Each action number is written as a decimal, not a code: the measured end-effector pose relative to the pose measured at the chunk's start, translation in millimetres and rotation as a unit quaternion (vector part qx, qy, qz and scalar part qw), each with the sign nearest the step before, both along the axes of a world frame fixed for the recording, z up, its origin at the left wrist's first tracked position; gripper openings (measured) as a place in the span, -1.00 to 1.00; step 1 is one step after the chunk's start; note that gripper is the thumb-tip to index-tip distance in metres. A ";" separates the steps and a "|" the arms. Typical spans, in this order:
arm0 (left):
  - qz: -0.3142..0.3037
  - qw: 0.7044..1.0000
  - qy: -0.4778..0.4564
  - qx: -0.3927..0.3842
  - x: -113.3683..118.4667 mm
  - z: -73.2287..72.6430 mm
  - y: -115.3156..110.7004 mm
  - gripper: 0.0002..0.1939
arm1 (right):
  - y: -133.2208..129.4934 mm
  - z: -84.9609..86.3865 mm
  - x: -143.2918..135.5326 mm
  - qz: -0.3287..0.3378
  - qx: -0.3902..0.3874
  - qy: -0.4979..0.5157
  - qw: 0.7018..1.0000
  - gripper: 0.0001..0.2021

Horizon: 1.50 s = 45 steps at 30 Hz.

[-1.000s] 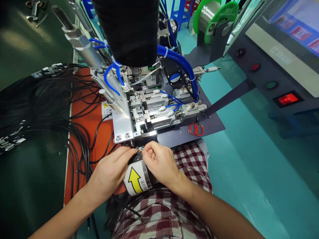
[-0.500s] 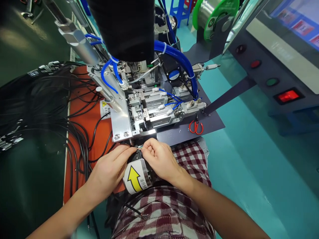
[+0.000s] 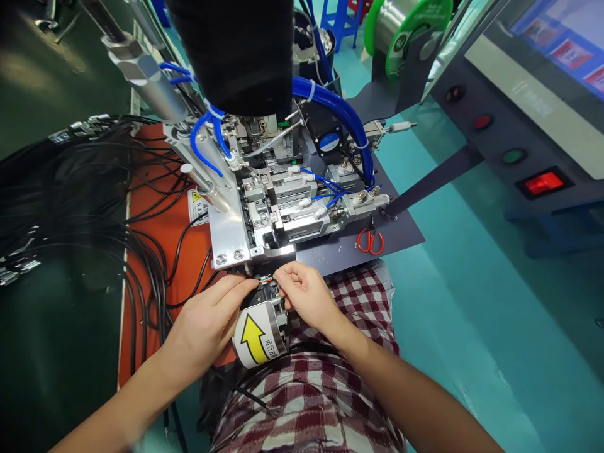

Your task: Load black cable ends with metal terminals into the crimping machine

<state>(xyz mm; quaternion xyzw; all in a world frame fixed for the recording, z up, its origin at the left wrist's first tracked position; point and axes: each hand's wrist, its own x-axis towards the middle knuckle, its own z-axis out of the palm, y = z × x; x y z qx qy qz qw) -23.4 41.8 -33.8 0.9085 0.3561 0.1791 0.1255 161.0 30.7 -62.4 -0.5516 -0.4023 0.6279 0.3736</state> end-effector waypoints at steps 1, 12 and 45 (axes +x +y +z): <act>0.000 1.000 0.001 -0.001 -0.2 -0.5 -0.1 -0.72 | 0.1 -0.4 -0.7 -0.003 0.007 -0.005 1.000 -0.71; 0.007 1.000 0.003 0.021 0.3 -0.8 -0.1 -0.75 | 8.8 -0.5 -14.9 -0.039 -0.075 0.136 0.987 -0.71; 0.023 0.998 0.010 0.062 -8.5 0.4 0.0 -0.68 | 6.6 -1.8 -9.6 0.009 -0.048 0.116 0.992 -0.63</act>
